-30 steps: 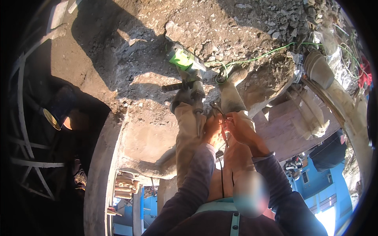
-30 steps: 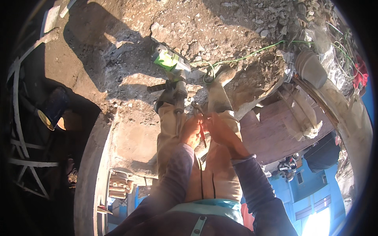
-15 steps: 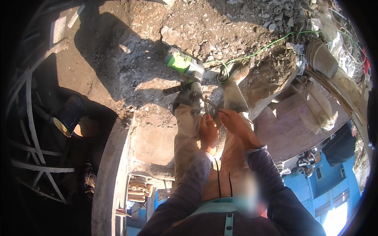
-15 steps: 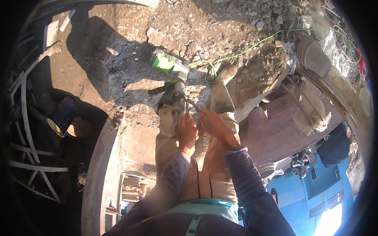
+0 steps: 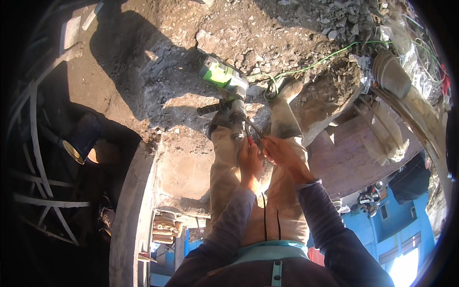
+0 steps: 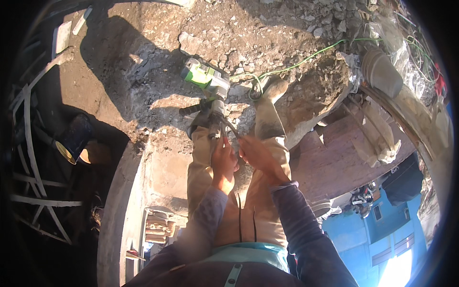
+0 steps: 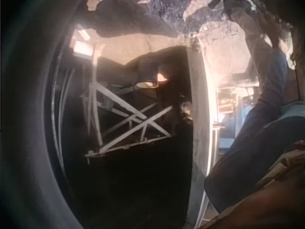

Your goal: The person walks through a debris-filled construction area and sits on the ground. They use a green corded rotary hammer drill to drill into a concrete floor or wall base, adjusting the tool and position while drilling.

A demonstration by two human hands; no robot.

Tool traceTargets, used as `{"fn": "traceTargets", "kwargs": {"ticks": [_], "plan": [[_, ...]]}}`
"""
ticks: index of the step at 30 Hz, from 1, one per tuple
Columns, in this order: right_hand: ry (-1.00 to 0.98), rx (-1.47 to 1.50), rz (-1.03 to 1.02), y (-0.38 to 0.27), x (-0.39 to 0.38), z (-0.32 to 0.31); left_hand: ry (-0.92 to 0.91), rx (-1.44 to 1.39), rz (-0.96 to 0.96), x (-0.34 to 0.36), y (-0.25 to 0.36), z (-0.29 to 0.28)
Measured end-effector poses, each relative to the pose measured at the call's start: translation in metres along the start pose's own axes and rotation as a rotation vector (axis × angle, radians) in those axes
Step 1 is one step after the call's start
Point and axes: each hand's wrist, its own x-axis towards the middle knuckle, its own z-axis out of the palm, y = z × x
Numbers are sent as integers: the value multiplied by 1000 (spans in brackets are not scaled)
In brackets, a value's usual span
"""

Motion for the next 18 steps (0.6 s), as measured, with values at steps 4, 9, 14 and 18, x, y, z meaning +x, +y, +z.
{"fn": "traceTargets", "kwargs": {"ticks": [4,9,14,18], "plan": [[-25,188,245,-2,-6,11,3,-16,-69,-7,7,-2],[122,-397,-310,11,-6,32,-43,-69,-66,-9,10,-1],[-87,-65,119,-10,-10,38,-97,-114,-113,-12,20,-3],[38,79,51,18,-8,48,-23,-33,-89,-18,30,9]]}}
